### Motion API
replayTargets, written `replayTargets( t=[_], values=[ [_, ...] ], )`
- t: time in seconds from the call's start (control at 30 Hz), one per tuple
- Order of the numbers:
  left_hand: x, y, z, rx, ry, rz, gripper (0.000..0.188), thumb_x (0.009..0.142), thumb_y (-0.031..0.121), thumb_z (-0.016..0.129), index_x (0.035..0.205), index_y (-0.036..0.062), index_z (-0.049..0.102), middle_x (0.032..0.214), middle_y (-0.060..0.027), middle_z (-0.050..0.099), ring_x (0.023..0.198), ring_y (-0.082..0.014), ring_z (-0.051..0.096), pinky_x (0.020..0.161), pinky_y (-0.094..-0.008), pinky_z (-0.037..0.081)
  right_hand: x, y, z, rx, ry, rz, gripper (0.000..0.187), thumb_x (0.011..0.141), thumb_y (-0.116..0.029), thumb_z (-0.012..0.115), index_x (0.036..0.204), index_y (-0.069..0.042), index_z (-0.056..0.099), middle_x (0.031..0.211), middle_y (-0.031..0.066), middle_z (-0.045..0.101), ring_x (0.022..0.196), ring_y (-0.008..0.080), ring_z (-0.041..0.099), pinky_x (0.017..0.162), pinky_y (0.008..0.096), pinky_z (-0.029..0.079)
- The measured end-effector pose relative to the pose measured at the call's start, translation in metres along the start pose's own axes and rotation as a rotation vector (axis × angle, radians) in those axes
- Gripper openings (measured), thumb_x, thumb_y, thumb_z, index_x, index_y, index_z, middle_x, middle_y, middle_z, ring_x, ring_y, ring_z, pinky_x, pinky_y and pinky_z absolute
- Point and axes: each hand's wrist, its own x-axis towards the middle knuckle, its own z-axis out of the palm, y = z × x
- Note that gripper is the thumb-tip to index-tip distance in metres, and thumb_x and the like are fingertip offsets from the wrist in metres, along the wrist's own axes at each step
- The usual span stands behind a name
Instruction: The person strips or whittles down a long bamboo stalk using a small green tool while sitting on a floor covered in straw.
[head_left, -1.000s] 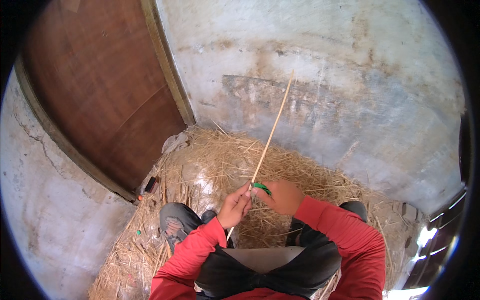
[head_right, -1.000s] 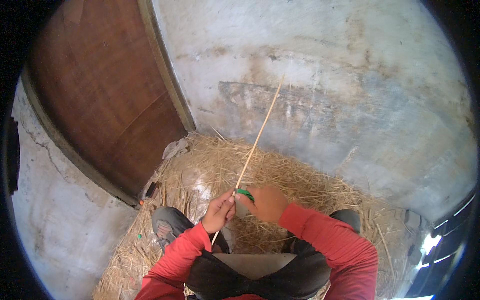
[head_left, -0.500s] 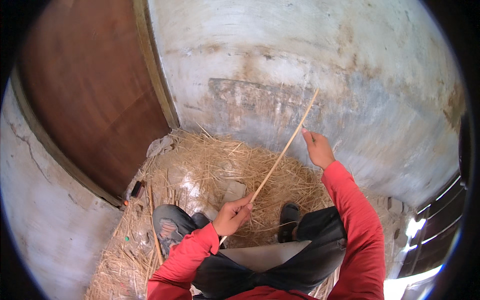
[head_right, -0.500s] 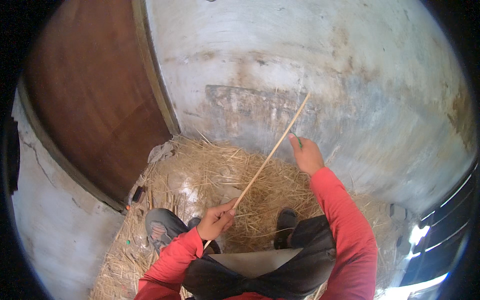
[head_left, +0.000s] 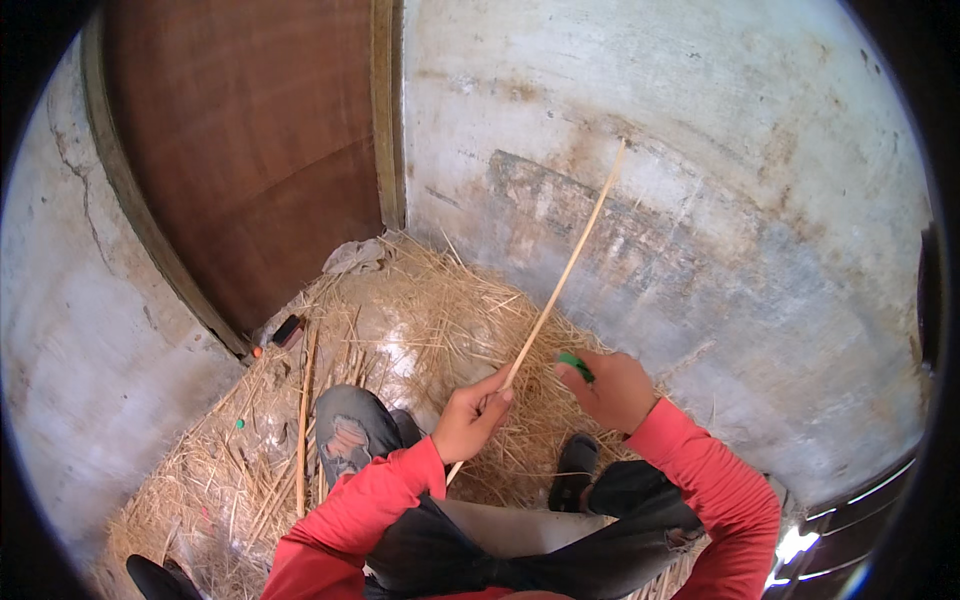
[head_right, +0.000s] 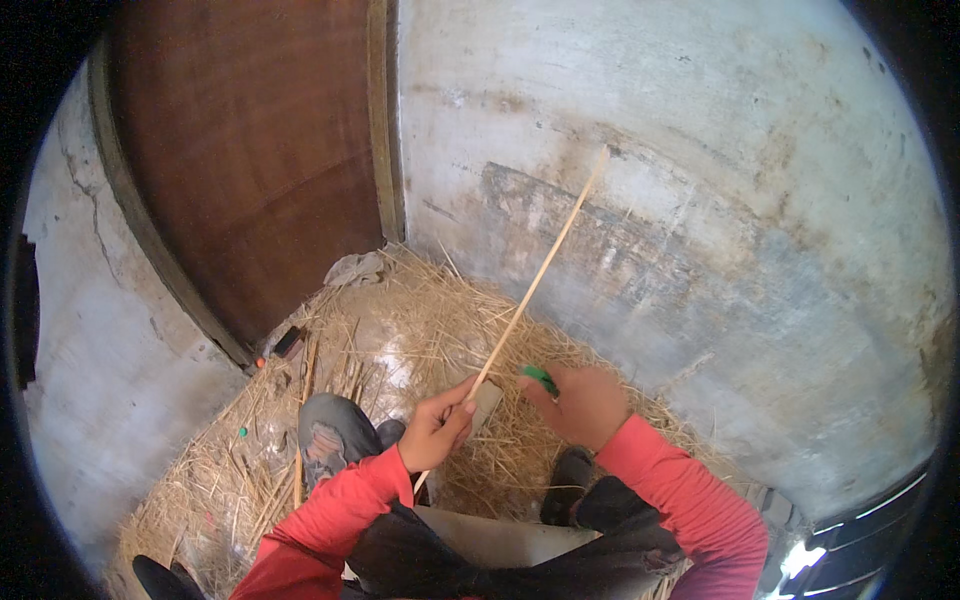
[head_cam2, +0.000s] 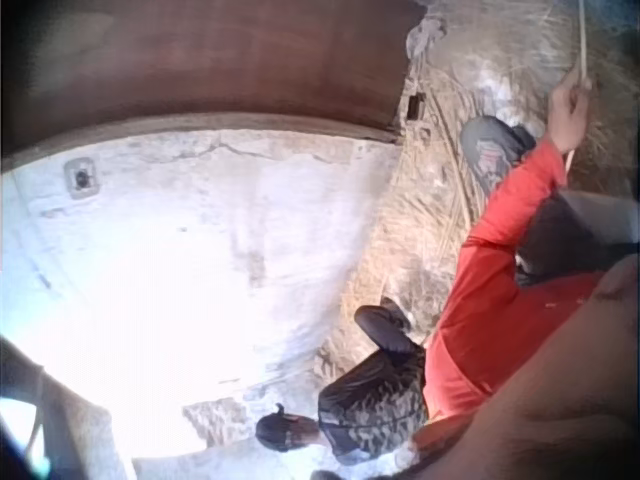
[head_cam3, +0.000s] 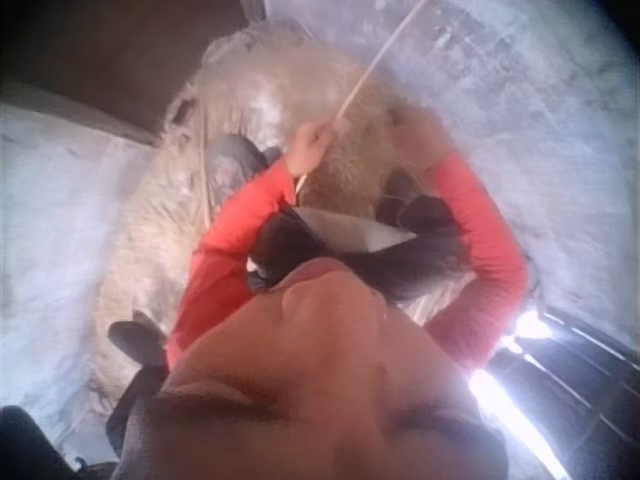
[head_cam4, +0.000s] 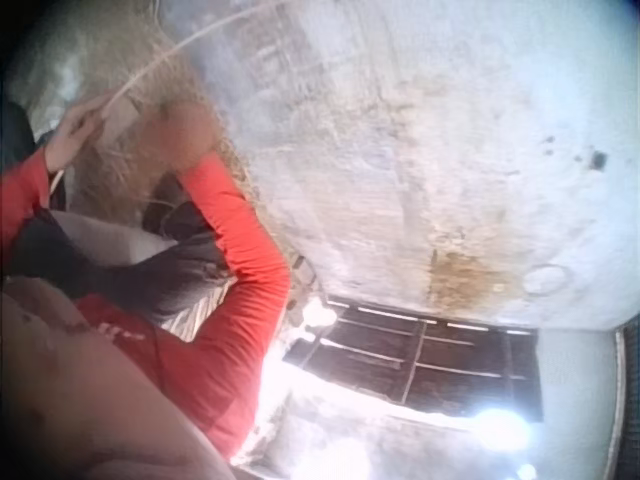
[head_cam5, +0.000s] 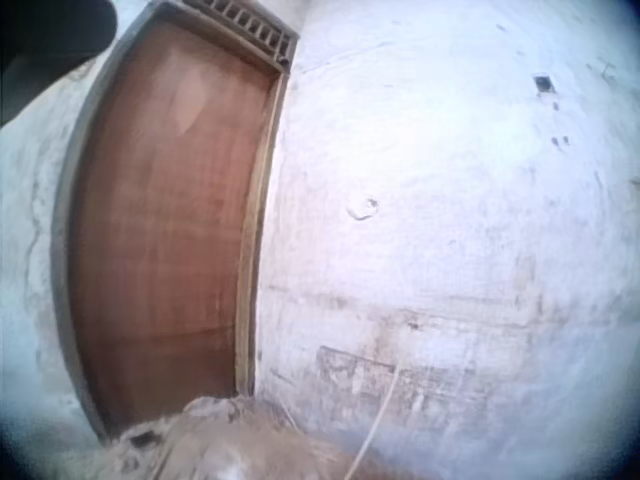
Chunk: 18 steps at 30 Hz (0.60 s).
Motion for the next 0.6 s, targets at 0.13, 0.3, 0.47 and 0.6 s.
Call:
replayTargets(
  t=[0.13, 0.3, 0.47, 0.6],
  values=[
    [0.003, -0.001, 0.003, -0.005, 0.0, -0.028, 0.049, 0.107, 0.012, 0.048, 0.154, 0.0049, 0.036, 0.062, 0.0063, 0.04, 0.052, -0.0028, 0.036, 0.048, -0.0222, 0.032, 0.009, -0.006, 0.005, 0.103, -0.077, -0.061, 0.043, 0.098, -0.048, 0.054, 0.091, -0.008, 0.07, 0.061, 0.0193, 0.06, 0.058, 0.0423, 0.062, 0.055, 0.0508, 0.048],
    [0.008, -0.011, 0.013, -0.088, -0.023, -0.082, 0.048, 0.108, 0.015, 0.046, 0.154, 0.0052, 0.036, 0.061, 0.0051, 0.037, 0.049, -0.0047, 0.033, 0.046, -0.0233, 0.031, 0.006, 0.004, 0.019, 0.17, -0.167, -0.071, 0.046, 0.1, -0.049, 0.05, 0.089, -0.007, 0.068, 0.063, 0.0199, 0.061, 0.06, 0.0427, 0.062, 0.057, 0.052, 0.048],
    [0.013, -0.016, 0.018, -0.182, -0.115, -0.135, 0.049, 0.108, 0.016, 0.044, 0.155, 0.007, 0.034, 0.058, 0.0049, 0.035, 0.046, -0.005, 0.03, 0.045, -0.0239, 0.03, -0.006, 0.015, 0.018, 0.182, -0.18, -0.02, 0.049, 0.101, -0.048, 0.047, 0.089, -0.005, 0.067, 0.064, 0.0207, 0.062, 0.06, 0.0442, 0.062, 0.058, 0.0532, 0.048],
    [0.019, -0.009, 0.025, -0.154, -0.167, -0.189, 0.049, 0.108, 0.015, 0.045, 0.155, 0.0074, 0.034, 0.058, 0.0048, 0.034, 0.046, -0.0051, 0.029, 0.045, -0.0239, 0.029, -0.008, 0.027, 0.018, 0.112, -0.131, 0.11, 0.053, 0.102, -0.049, 0.045, 0.09, -0.002, 0.067, 0.071, 0.023, 0.064, 0.068, 0.0443, 0.064, 0.063, 0.0541, 0.049]
  ],
)
